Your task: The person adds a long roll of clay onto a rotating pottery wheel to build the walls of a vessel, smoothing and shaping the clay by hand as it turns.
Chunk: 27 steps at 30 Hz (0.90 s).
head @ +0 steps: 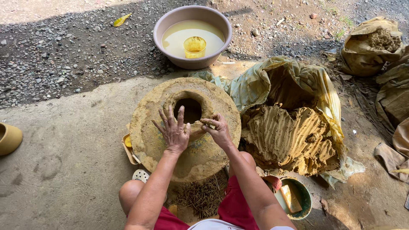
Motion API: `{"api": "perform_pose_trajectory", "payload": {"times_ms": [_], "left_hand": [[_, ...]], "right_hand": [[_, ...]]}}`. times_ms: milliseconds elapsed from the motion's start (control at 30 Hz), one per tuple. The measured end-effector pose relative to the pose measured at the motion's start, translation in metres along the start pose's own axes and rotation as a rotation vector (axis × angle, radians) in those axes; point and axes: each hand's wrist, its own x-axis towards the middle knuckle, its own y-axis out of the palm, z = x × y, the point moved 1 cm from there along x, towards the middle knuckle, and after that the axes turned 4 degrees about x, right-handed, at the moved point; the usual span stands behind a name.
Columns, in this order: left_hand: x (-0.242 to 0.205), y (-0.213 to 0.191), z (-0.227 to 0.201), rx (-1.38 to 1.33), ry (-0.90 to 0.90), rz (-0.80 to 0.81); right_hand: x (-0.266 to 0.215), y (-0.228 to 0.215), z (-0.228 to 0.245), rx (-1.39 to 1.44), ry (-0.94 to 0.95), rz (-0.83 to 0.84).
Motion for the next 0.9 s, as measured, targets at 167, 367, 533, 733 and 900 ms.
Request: {"api": "perform_pose_trajectory", "payload": {"times_ms": [167,367,533,733,900], "left_hand": [[0.031,-0.024,0.016,-0.187,0.168,0.323],[0.047,-0.021,-0.017,0.105,0.43,0.932],[0.026,0.005,-0.01,0.141,0.42,0.866],[0.048,0.018,-0.011,-0.048,0.456,0.834],[0.05,-0.011,-0.031,0.145,0.364,0.967]], "right_hand": [[-0.031,-0.024,-0.049,-0.006,0.516,-0.266],[-0.066,-0.025,-0.064,-0.46,0.878,-0.143],[-0.077,-0.016,-0.079,-0.325,0.956,-0.121],[-0.077,-0.013,-0.078,-0.332,1.012,-0.112],[-0.074,-0.014,-0.075,-0.248,1.036,-0.145]]}}
